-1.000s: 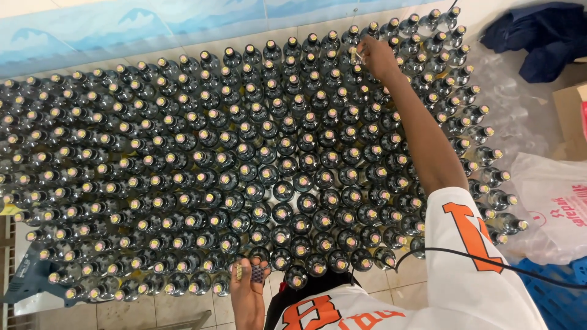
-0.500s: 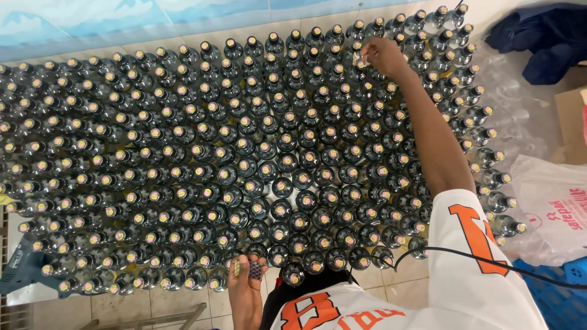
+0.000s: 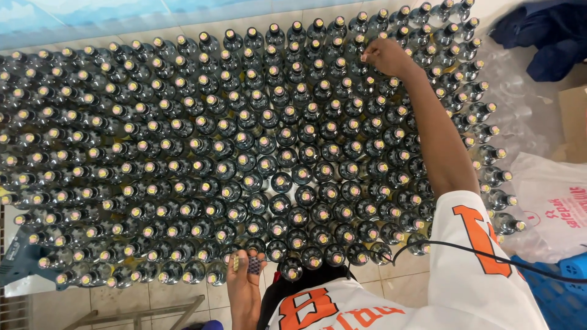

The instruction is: Using a handheld heat gun to shrink-wrap plastic seals onto the caps of a large batch of bottles arranged on a table.

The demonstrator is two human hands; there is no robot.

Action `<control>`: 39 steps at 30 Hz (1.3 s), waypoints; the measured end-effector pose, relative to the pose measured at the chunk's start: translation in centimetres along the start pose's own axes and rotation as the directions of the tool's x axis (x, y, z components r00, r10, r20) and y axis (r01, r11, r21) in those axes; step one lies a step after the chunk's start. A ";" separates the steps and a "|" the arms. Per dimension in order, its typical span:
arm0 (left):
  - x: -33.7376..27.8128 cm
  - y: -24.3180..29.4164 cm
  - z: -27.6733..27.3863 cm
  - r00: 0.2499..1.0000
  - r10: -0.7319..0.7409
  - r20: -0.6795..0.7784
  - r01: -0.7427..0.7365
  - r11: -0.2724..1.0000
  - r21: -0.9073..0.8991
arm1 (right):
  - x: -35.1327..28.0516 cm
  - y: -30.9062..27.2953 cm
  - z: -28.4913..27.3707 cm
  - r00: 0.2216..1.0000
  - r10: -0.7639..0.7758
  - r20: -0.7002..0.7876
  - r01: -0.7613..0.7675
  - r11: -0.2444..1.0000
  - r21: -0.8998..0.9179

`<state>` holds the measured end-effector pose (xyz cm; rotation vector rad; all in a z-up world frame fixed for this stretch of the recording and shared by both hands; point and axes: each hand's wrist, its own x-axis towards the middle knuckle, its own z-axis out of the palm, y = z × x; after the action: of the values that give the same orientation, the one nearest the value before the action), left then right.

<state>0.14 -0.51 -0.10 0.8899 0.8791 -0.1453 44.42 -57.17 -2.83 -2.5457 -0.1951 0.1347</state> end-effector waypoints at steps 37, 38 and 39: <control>-3.8 1.0 7.3 0.908 0.026 0.417 0.073 0.973 -0.219 | -17.6 -25.8 0.1 0.983 -0.164 0.086 0.130 0.943 0.306; -3.8 0.8 7.5 0.911 0.040 0.411 0.062 0.971 -0.230 | -19.9 -27.2 1.8 0.980 -0.179 0.090 0.144 0.941 0.307; -4.0 0.5 7.8 0.892 0.053 0.449 0.050 0.975 -0.215 | -22.4 -28.4 3.3 0.975 -0.174 0.138 0.093 0.884 0.458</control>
<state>2.52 -6.74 5.53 0.6095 0.4449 -0.2386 18.79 -35.71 11.47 -2.0493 -0.3640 0.3137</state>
